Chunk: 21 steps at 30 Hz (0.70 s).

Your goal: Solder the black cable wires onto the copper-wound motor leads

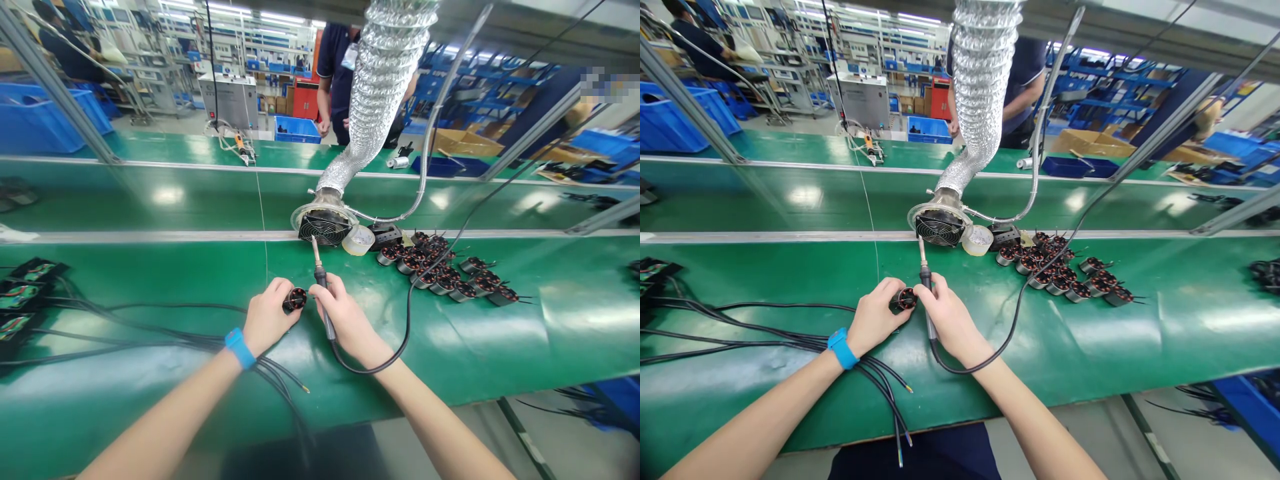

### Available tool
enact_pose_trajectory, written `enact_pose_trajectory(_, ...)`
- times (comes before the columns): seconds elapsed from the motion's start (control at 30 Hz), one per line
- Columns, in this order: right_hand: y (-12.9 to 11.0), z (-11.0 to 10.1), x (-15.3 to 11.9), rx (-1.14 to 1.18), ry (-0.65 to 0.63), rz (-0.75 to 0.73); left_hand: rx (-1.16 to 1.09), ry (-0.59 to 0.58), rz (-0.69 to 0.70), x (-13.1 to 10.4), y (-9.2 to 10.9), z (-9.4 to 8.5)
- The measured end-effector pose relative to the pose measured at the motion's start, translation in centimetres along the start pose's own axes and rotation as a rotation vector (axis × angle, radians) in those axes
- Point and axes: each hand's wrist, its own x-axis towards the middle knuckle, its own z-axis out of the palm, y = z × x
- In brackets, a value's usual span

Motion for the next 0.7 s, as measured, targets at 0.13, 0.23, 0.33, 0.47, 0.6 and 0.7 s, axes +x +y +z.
enact_pose_trajectory(0.13,-0.3,0.6,0.1,0.042,0.115,-0.032,-0.192,-0.001,-0.045,0.1,-0.3,0.2)
enact_pose_trajectory(0.23,-0.2,0.8,0.0,0.091,0.335,-0.038,-0.311,-0.002,-0.114,0.3,-0.8,0.3)
enact_pose_trajectory(0.33,0.2,1.0,-0.2,0.149,0.459,-0.014,-0.401,-0.007,-0.136,0.6,-1.4,0.5)
enact_pose_trajectory(0.47,0.9,2.1,-0.5,0.27,0.342,0.078,-0.429,-0.014,-0.105,1.3,-2.1,0.8)
enact_pose_trajectory(0.6,1.3,3.4,-0.5,0.402,0.255,0.117,-0.401,-0.134,-0.139,2.0,-2.7,-0.6)
enact_pose_trajectory(0.7,1.2,3.5,-0.1,0.477,0.219,0.114,-0.439,-0.187,-0.242,2.3,-2.9,-2.7)
